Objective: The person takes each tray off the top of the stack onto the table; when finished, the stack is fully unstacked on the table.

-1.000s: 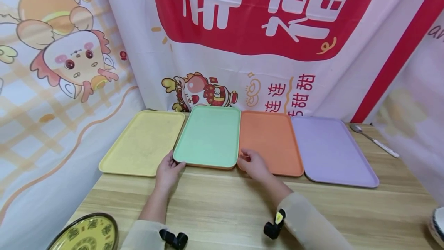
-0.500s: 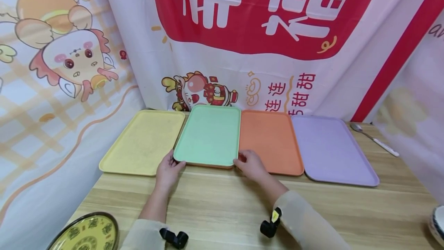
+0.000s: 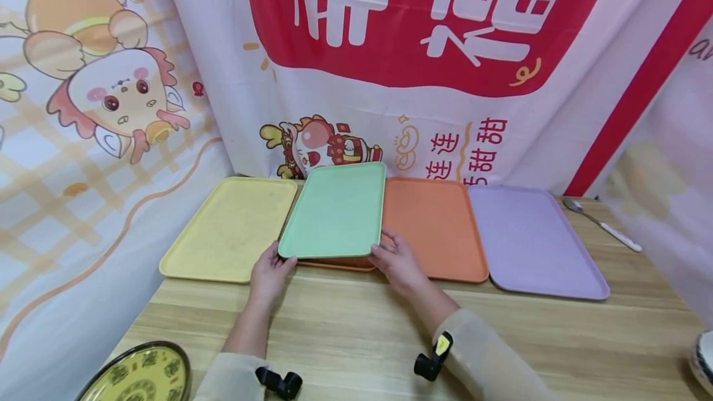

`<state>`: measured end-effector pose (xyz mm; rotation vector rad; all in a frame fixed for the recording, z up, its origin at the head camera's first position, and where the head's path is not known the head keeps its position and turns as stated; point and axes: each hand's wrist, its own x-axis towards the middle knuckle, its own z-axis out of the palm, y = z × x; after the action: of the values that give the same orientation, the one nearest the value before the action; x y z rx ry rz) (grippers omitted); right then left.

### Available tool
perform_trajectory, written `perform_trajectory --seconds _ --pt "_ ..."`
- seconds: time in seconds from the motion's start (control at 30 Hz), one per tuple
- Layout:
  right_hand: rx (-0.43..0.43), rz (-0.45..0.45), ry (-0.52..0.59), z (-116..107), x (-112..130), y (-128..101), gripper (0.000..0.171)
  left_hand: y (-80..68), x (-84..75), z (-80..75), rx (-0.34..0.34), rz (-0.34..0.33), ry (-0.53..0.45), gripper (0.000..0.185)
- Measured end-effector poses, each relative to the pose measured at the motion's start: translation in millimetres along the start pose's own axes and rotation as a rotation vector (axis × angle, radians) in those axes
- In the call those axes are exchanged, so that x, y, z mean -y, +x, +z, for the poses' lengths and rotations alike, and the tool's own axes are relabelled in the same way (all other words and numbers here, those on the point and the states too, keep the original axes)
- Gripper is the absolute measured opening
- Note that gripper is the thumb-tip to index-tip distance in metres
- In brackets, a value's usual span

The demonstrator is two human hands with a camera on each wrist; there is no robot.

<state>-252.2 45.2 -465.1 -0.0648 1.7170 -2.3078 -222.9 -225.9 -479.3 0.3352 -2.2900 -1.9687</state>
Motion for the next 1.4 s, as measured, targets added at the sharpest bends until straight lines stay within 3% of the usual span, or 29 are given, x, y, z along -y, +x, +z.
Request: perform_trajectory --seconds 0.07,0.23,0.5,1.0,1.4 --pt "0.034 0.003 0.081 2 -3 0 0.066 -0.3 0.0 0.7 -0.002 0.002 -0.007 0.071" --pt "0.058 0.022 0.145 8 -8 0 0.075 -1.4 -0.7 2.7 -0.008 -0.004 -0.022 0.071" --pt "0.036 0.001 0.152 8 -6 -2 0.076 -3.1 -1.4 4.3 0.018 -0.006 -0.019 0.074" --pt "0.051 -0.030 0.208 -23 23 -16 0.073 -3.0 0.3 3.9 0.004 0.008 0.032 0.072" --pt "0.044 -0.079 0.226 -64 45 -43 0.070 -1.8 2.0 6.6 -0.011 -0.001 0.047 0.072"
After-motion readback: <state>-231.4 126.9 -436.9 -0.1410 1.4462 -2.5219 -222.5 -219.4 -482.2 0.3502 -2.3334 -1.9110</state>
